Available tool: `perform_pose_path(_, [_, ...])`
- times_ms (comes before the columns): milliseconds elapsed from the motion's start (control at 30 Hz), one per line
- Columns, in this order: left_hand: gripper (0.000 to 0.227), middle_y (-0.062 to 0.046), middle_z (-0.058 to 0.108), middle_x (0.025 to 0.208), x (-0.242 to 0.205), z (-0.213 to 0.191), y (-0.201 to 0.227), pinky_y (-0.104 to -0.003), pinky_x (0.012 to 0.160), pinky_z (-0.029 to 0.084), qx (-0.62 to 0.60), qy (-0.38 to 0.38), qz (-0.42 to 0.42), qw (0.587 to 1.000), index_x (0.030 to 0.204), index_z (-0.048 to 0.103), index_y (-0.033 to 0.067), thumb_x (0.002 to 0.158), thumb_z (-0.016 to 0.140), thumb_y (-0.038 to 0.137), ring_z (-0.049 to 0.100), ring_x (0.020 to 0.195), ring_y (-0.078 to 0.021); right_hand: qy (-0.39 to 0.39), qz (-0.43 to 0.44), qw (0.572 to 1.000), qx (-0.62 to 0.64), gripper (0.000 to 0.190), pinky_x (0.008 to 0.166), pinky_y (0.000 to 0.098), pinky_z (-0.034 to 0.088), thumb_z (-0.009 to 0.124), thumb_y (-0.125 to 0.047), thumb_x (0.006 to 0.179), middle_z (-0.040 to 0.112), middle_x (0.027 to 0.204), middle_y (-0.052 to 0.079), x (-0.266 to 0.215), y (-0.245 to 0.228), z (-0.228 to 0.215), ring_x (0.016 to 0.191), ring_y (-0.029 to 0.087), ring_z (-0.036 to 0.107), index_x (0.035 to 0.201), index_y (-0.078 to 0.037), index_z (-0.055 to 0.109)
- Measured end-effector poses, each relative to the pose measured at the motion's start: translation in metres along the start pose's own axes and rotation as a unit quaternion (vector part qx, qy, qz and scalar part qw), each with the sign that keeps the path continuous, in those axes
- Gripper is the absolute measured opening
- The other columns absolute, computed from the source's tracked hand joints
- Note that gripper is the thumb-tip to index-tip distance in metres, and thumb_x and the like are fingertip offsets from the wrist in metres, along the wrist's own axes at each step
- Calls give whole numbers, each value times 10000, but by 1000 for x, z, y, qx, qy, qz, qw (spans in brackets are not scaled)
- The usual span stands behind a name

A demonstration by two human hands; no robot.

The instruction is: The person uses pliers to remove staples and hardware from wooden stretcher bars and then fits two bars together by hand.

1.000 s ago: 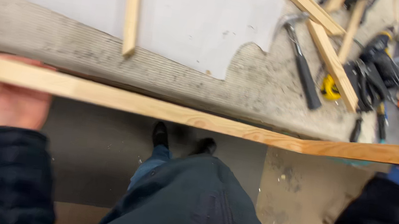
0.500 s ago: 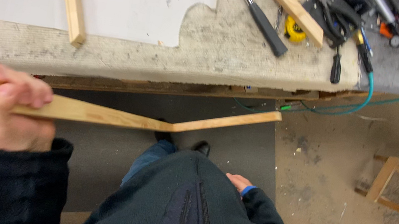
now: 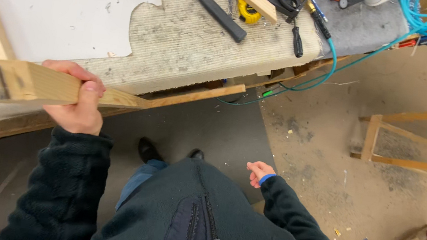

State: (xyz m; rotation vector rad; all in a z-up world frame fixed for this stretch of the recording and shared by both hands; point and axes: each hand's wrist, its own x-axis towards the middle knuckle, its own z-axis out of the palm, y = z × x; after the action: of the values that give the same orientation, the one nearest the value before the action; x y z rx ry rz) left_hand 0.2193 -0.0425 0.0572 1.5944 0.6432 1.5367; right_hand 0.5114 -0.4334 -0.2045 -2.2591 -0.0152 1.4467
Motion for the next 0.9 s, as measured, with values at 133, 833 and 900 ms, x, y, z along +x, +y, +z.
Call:
perform_pose_path(133, [67,-129,562,859,-7,5,-39,-427,801,503,56,2,9,998,866,566,25,886,616,66,568,771,-272,-19,4,999,35,342,444,340,459,658,-362,979,605,622,117,-3,18,-1,446,206,538,993,-22,691])
perform_pose_path(833, [182,-101,582,666,-40,-18,-55,-299,613,454,50,-40,-34,997,821,582,47,879,621,215,567,564,-194,-66,-32,990,-122,356,432,312,420,633,-407,974,638,667,90,15,-113,-59,469,192,540,1084,-68,634])
perform_pose_path(900, [253,-87,627,700,-49,-17,-72,-305,655,450,95,-60,-56,992,734,650,53,872,628,264,574,598,-189,-44,-41,992,-114,354,397,309,384,644,-419,960,635,654,100,25,-128,-77,427,201,511,1049,-77,631])
